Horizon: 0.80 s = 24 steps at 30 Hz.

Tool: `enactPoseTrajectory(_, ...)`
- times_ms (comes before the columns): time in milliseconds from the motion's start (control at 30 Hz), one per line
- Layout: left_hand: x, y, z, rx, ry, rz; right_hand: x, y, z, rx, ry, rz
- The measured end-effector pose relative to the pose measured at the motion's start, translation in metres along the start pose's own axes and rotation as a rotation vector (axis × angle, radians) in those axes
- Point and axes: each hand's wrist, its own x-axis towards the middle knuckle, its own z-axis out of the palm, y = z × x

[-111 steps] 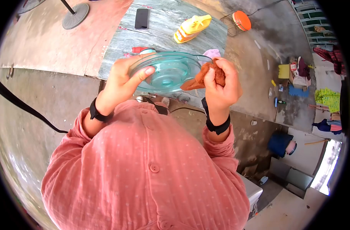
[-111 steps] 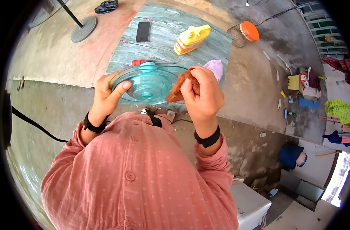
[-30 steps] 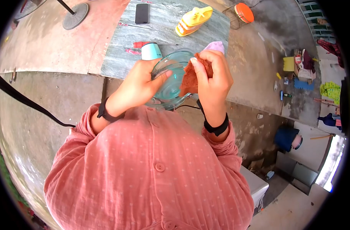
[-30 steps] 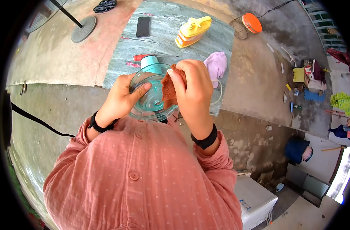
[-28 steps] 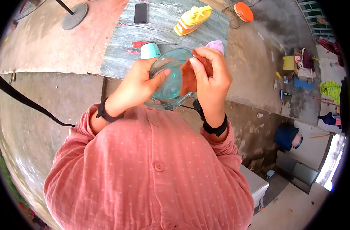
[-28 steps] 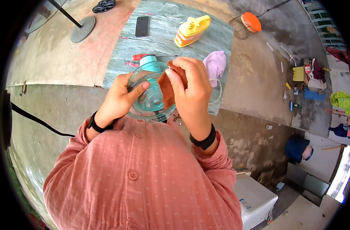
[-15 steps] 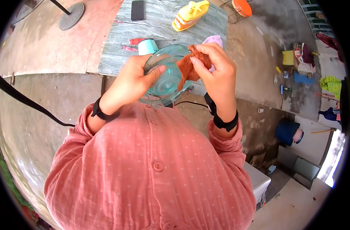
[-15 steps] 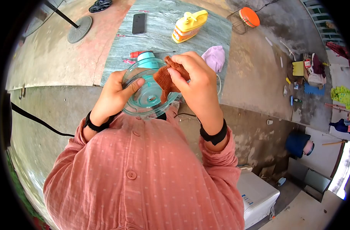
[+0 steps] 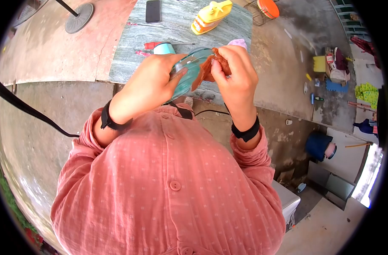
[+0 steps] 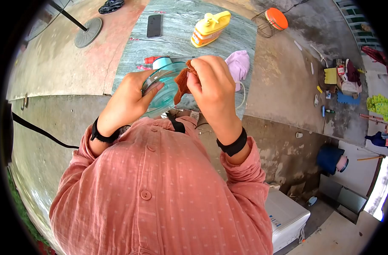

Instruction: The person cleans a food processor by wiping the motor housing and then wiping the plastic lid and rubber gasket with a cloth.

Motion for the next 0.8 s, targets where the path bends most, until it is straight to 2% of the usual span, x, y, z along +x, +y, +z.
enactPoseTrajectory(233, 0.003, 0.004, -0.003, -0.02, -0.024, -0.011, -0.001, 0.0, 0.002, 0.023, 0.065, 0.006)
enactPoseTrajectory(400, 0.002, 0.005, -0.005, -0.027, -0.028, 0.0, 0.001, -0.004, 0.0, 0.169, 0.059, 0.072)
enactPoseTrajectory(533, -0.002, -0.003, -0.001, -0.019, -0.032, -0.038, -0.006, -0.005, 0.008, 0.133, 0.083, 0.063)
enactPoseTrajectory(667, -0.004, -0.006, 0.002, -0.051, -0.12, -0.091, -0.007, -0.008, 0.006, 0.082, 0.031, -0.04)
enactPoseTrajectory(733, -0.007, -0.023, 0.018, 0.026, -0.09, -0.038, -0.004, -0.015, 0.006, 0.093, -0.074, -0.243)
enactPoseTrajectory(800, -0.007, -0.035, 0.024, -0.085, -0.214, -0.035, -0.015, -0.026, 0.025, 0.186, -0.075, -0.3)
